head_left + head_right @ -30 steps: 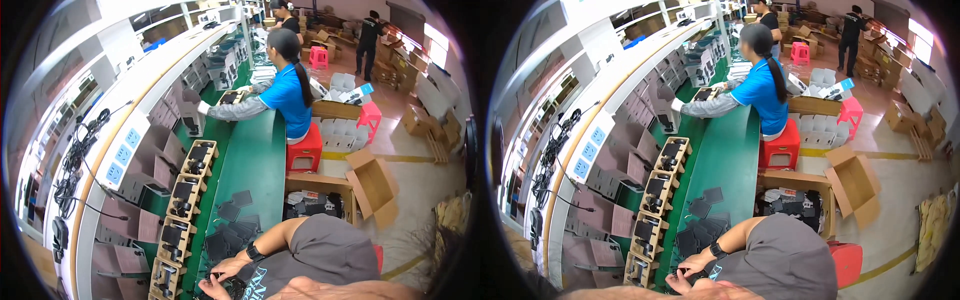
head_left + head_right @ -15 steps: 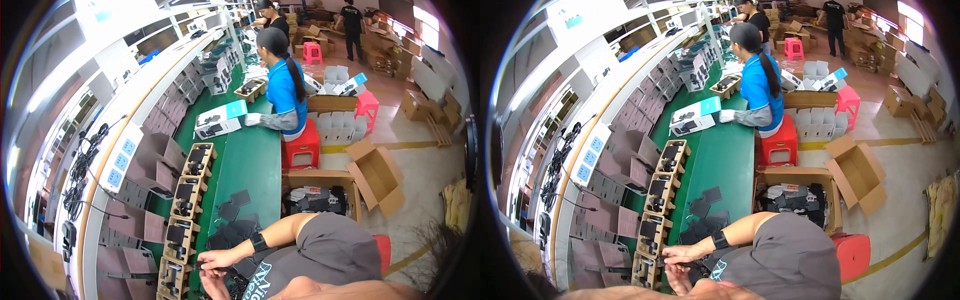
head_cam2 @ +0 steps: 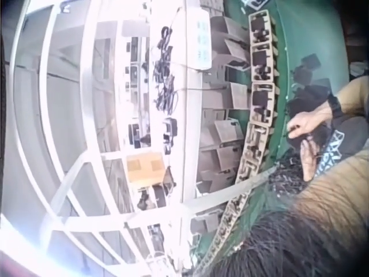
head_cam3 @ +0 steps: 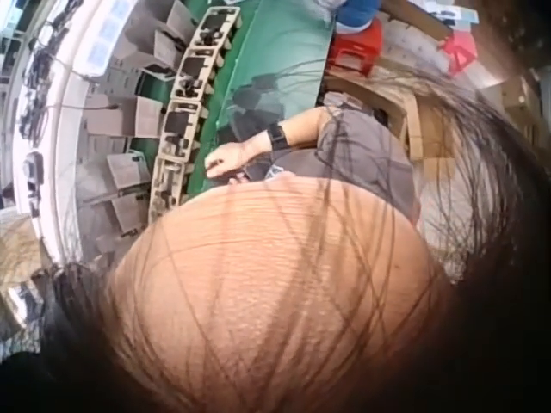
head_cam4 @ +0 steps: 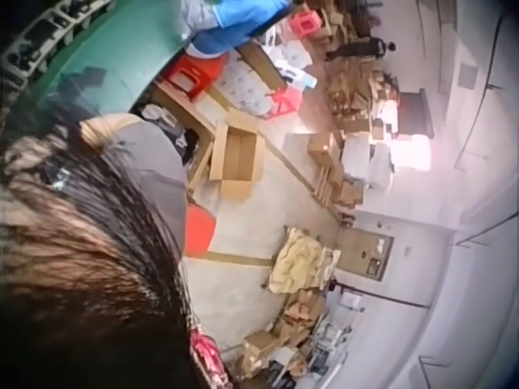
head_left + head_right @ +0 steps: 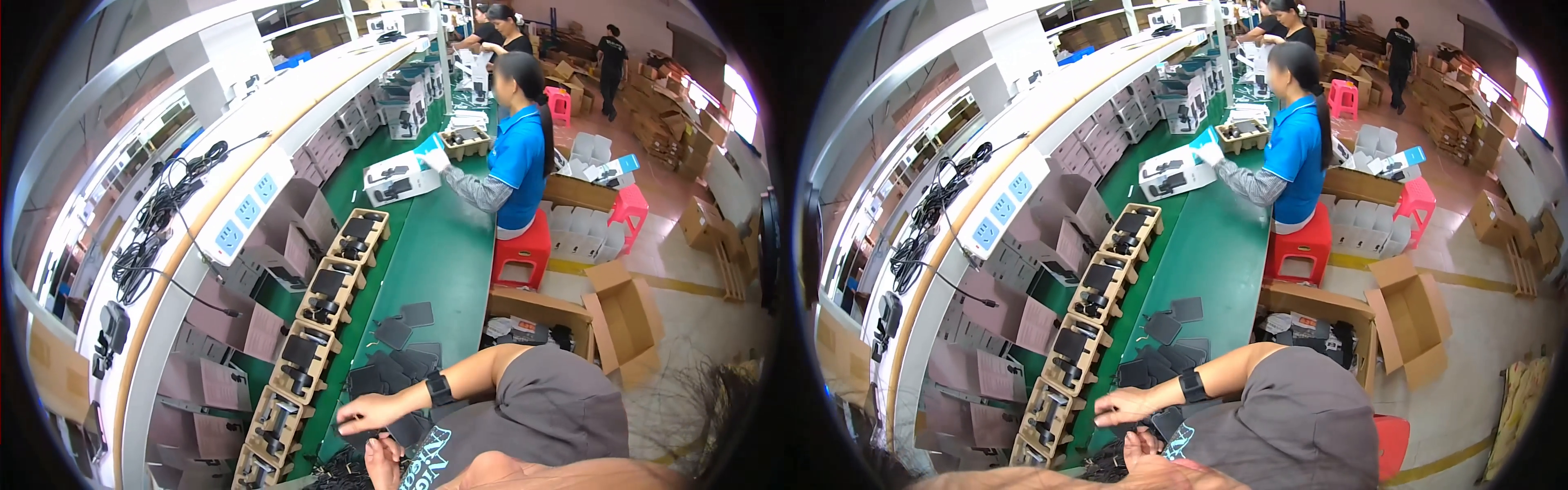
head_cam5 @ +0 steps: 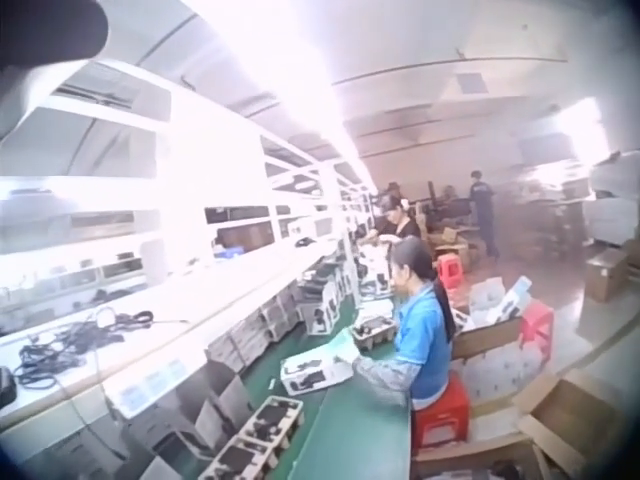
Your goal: The person picks up a cable and a pad, connects them by hand, and places the assembled unit into a tray. After repeating this, they gather a bundle of cables from a box and place them on the workstation to continue the assembly.
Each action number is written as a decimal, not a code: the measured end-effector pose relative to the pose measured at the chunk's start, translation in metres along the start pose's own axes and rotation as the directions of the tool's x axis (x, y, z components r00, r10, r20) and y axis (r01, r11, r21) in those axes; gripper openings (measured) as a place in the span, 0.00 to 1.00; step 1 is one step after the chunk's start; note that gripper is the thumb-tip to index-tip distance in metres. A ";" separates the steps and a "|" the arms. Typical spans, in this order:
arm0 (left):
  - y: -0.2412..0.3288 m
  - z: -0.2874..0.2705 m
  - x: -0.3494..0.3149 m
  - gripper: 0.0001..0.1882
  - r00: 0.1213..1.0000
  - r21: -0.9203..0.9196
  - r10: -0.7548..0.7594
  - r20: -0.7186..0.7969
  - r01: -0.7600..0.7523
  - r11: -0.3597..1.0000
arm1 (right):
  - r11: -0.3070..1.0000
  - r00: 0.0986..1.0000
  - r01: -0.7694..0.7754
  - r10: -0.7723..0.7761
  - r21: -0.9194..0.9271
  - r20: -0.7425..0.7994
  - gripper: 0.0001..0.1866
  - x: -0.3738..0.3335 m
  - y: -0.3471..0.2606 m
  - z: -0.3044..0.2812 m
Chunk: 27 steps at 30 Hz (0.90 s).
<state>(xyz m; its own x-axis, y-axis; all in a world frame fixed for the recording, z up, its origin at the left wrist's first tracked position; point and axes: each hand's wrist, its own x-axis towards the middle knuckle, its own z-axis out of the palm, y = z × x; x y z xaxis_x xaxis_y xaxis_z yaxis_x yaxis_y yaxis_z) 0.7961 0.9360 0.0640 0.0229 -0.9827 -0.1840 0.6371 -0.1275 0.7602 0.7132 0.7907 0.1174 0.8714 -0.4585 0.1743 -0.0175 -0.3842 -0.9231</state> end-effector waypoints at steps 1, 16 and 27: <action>-0.005 -0.005 0.001 0.16 0.998 -0.001 0.049 -0.040 -0.049 0.999 | 0.989 0.992 0.109 -0.102 -0.102 0.072 0.17 0.001 0.000 0.004; 0.068 0.024 0.010 0.39 0.744 0.981 0.661 -0.094 -0.043 0.187 | 0.860 0.929 0.351 -0.271 -0.370 0.251 0.17 0.006 0.017 -0.020; 0.025 0.014 0.031 0.24 0.951 -0.015 0.177 -0.252 -0.186 0.982 | 0.986 0.991 0.077 -0.060 0.145 -0.118 0.16 -0.006 0.036 0.004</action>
<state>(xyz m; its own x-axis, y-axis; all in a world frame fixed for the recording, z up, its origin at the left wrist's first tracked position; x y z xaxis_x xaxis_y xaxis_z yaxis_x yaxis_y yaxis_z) 0.8023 0.9000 0.0861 0.3288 -0.9234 -0.1980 0.6331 0.0599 0.7717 0.7090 0.7829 0.0822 0.8071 -0.5258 0.2684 0.1209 -0.2977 -0.9470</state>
